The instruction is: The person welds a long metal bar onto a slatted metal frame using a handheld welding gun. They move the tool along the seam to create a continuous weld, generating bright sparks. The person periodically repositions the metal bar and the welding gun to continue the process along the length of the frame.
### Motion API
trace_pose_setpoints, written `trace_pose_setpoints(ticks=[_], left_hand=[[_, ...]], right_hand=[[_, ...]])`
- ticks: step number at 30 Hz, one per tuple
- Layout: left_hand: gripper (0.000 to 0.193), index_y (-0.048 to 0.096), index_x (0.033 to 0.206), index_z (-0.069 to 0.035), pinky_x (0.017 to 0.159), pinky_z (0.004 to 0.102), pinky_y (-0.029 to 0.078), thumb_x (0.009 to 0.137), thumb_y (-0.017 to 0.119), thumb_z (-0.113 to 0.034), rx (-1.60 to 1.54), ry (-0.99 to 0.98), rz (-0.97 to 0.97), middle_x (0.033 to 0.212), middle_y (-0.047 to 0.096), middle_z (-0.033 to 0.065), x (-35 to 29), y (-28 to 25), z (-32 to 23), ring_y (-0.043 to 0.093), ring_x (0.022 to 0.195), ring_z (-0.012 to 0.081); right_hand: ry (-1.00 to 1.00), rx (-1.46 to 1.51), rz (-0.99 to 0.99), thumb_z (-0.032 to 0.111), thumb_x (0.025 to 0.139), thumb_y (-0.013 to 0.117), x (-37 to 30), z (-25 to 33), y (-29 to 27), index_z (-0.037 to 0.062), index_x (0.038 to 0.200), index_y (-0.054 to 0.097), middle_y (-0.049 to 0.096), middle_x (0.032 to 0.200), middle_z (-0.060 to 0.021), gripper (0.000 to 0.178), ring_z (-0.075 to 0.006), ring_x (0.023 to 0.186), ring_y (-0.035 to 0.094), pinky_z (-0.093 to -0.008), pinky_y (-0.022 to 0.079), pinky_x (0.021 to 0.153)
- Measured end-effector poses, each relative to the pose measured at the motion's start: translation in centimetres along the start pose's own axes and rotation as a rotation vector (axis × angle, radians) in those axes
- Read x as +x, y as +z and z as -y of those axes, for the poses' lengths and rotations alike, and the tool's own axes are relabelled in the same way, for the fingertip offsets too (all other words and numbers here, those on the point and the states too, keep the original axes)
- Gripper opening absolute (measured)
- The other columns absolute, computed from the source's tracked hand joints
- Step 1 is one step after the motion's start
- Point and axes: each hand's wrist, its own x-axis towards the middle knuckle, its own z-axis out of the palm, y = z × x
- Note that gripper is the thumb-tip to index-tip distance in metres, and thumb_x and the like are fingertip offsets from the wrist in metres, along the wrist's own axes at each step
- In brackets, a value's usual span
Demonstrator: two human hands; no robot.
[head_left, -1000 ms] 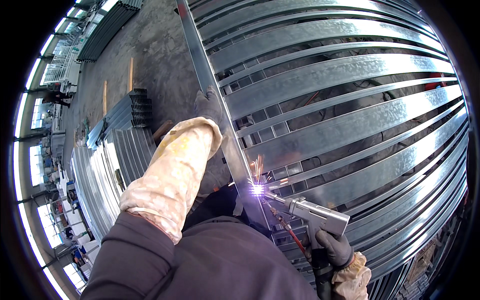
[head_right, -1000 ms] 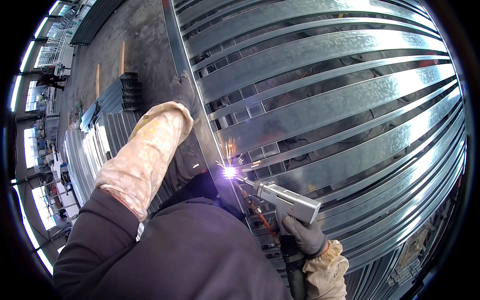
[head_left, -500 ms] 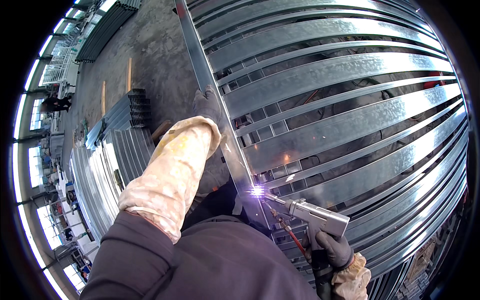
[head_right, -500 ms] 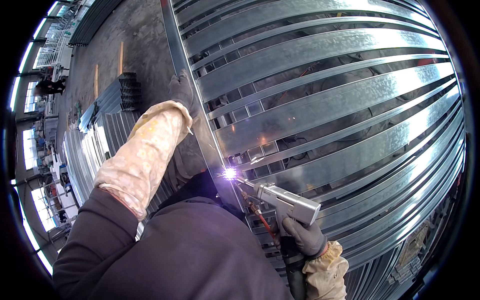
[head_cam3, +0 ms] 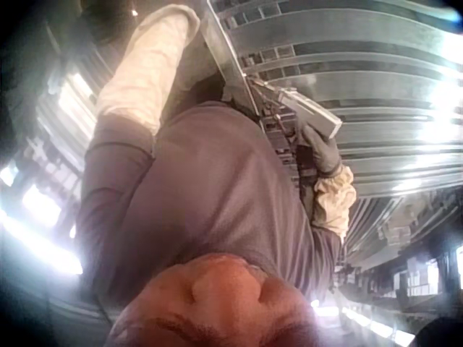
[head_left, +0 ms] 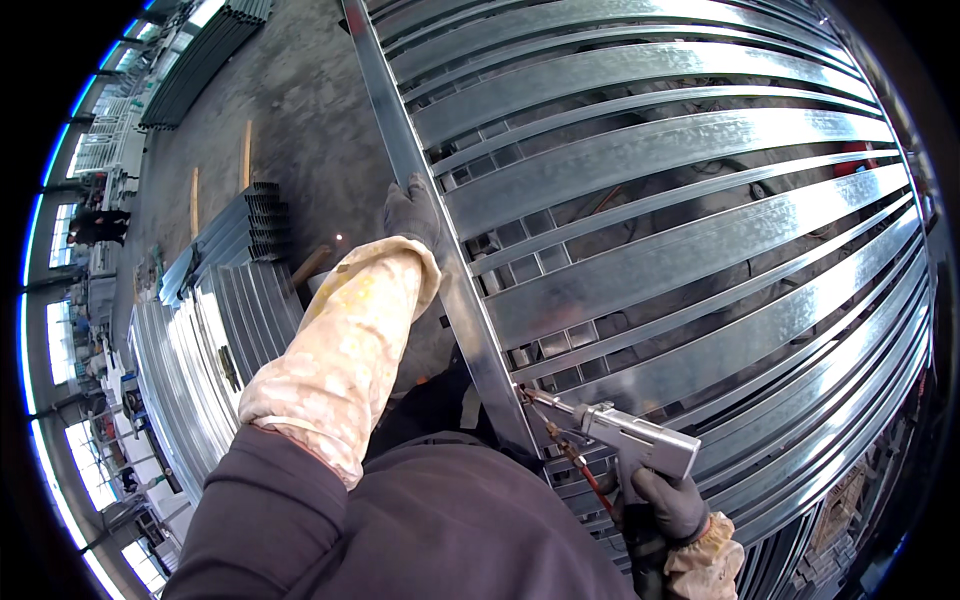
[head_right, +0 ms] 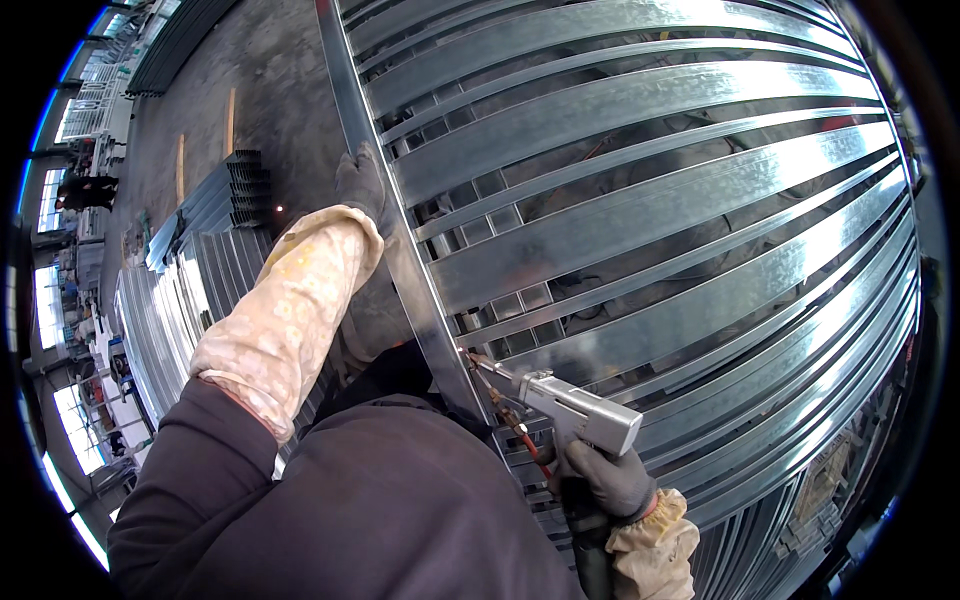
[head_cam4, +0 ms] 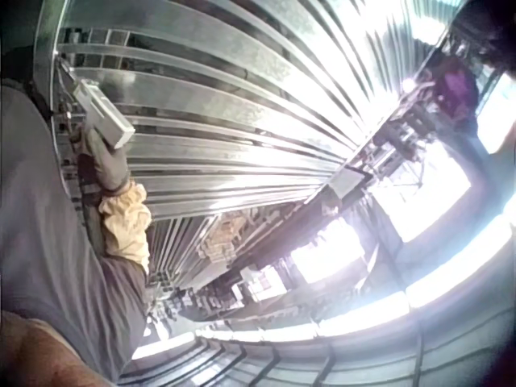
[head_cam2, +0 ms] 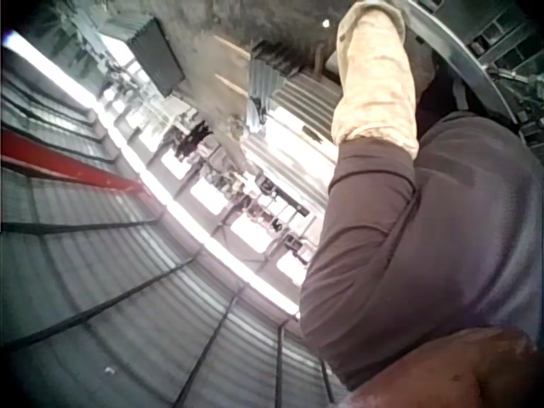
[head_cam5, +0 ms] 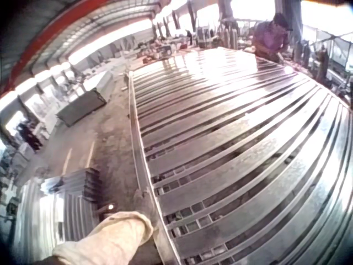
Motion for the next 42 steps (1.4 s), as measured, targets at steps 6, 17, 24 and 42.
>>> trace_pose_setpoints(ticks=[6, 17, 24, 42], left_hand=[[0.071, 0.053, 0.133, 0.011, 0.107, 0.047, 0.043, 0.1, 0.045, -0.051, -0.051, 0.014, -0.045, 0.13, 0.058, 0.0356, 1.3, 1.1, 2.0, 0.053, 0.128, 0.0476], [0.072, 0.046, 0.135, 0.017, 0.097, 0.0446, 0.05, 0.1, 0.047, -0.047, -0.411, -0.034, -0.003, 0.132, 0.057, 0.035, 3.4, 2.6, 3.2, 0.061, 0.12, 0.0444], [0.073, 0.048, 0.133, 0.014, 0.093, 0.0471, 0.053, 0.098, 0.052, -0.05, -0.406, -0.146, 0.202, 0.125, 0.063, 0.0326, 0.6, 2.6, 1.1, 0.065, 0.112, 0.044], [0.07, 0.052, 0.135, 0.005, 0.097, 0.049, 0.051, 0.096, 0.05, -0.053, -0.223, -0.07, 0.238, 0.132, 0.061, 0.0275, 3.4, 4.0, 1.6, 0.062, 0.119, 0.0402]], right_hand=[[-0.211, 0.042, -0.276, 0.027, 0.092, 0.067, -5.0, 1.9, 1.5, -0.0061, 0.135, 0.048, 0.069, 0.1, -0.0198, 0.057, -0.0226, 0.065, 0.069, -0.0311, 0.057, 0.055], [-1.018, 0.262, -0.974, 0.031, 0.107, 0.047, -17.8, 1.6, 6.1, -0.0139, 0.116, 0.05, 0.067, 0.089, -0.0286, 0.046, -0.0207, 0.05, 0.065, -0.024, 0.048, 0.032], [-1.154, 0.088, -1.327, 0.04, 0.107, 0.045, -29.0, -7.7, 11.0, -0.0035, 0.107, 0.055, 0.063, 0.083, -0.0145, 0.045, -0.0087, 0.045, 0.054, -0.0193, 0.043, 0.033], [-1.253, -0.015, -2.068, 0.039, 0.109, 0.035, -40.1, -35.6, 35.7, -0.0056, 0.137, 0.04, 0.051, 0.077, -0.0049, 0.053, -0.0054, 0.061, 0.051, -0.0163, 0.05, 0.048]])
